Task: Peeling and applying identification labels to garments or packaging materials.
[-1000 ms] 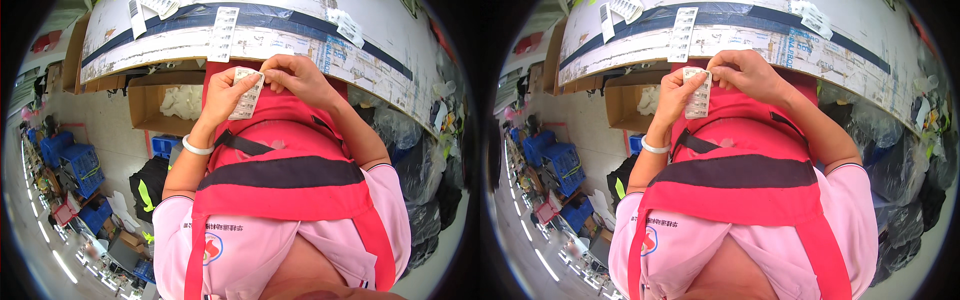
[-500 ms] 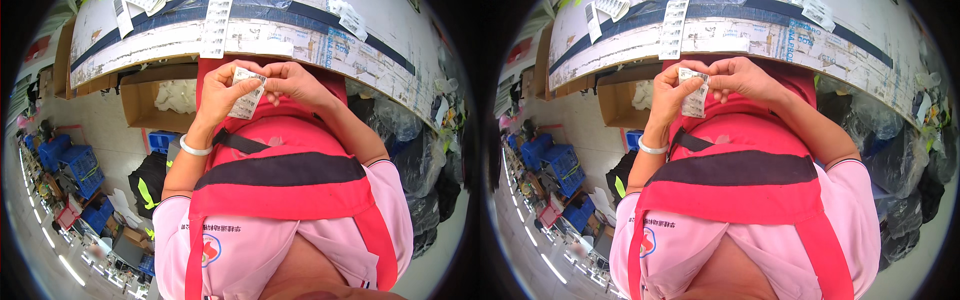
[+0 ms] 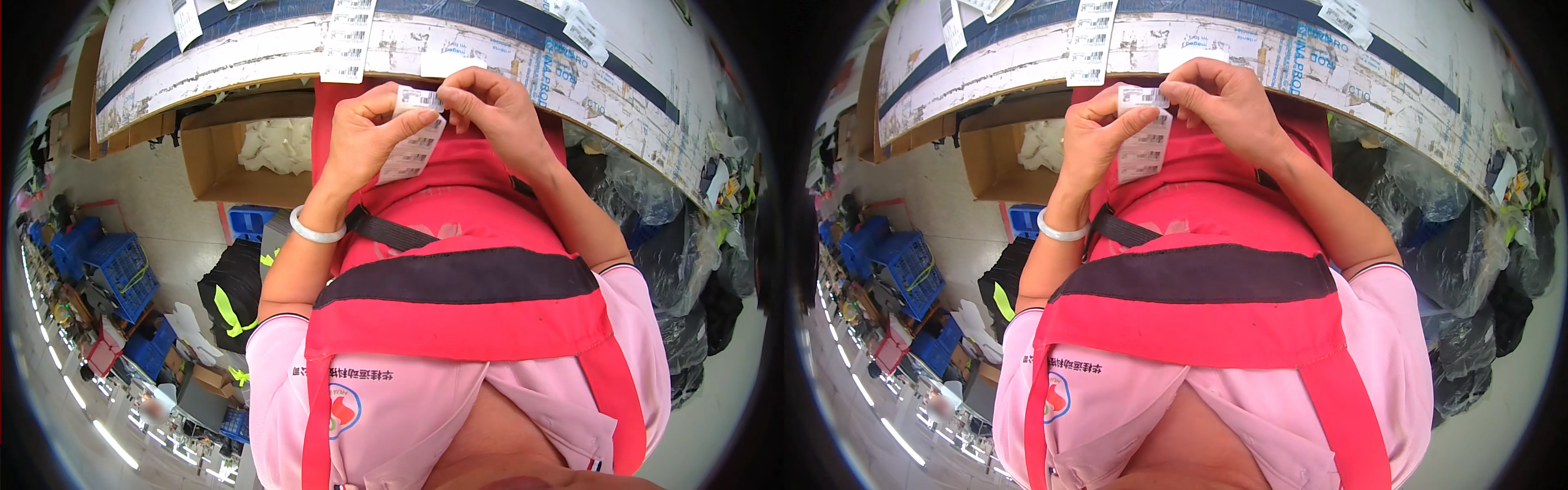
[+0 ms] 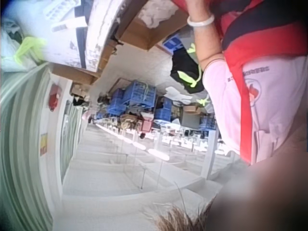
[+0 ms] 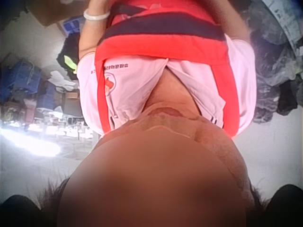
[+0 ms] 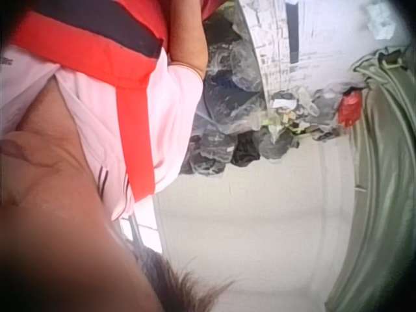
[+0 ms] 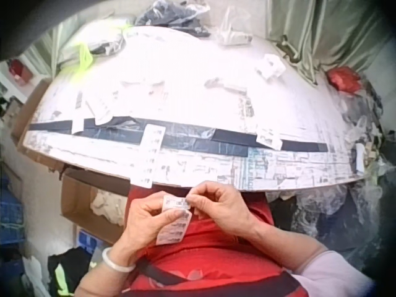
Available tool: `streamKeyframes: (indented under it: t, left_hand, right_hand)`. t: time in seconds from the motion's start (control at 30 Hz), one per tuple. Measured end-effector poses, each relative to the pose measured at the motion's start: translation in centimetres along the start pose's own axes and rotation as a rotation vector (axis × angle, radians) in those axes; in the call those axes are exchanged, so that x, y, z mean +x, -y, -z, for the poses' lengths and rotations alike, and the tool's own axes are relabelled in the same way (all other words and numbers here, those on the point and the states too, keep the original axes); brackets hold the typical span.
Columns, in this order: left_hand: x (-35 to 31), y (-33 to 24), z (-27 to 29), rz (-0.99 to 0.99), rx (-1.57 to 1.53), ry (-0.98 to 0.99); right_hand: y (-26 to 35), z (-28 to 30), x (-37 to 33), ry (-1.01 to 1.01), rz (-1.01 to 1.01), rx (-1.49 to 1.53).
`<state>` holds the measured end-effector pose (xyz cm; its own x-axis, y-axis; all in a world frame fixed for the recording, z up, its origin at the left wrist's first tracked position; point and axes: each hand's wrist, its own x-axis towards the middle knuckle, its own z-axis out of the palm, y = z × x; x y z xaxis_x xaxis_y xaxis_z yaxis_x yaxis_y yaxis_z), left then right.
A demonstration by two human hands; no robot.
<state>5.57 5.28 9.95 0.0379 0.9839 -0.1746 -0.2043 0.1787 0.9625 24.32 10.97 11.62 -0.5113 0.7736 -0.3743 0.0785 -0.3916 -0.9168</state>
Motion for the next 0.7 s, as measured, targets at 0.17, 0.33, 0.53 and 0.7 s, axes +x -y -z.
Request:
streamKeyframes:
  t: [0.17,0.33,0.53,0.7]
  left_hand:
    - [-0.2,1.0,1.2,0.046,0.033,0.074]
    - [-0.7,1.7,1.9,0.099,-0.135,-0.053]
    - [-0.9,2.3,2.1,0.154,-0.200,-0.131]
    - [-0.9,2.4,2.1,0.180,-0.242,-0.151]
  right_hand:
    - [-0.4,1.6,1.7,-0.294,0.267,-0.255]
    - [-0.2,4.5,3.3,-0.212,0.101,-0.309]
    - [-0.9,4.4,4.0,-0.157,-0.019,-0.332]
    - [-1.2,4.3,4.2,-0.153,-0.017,-0.327]
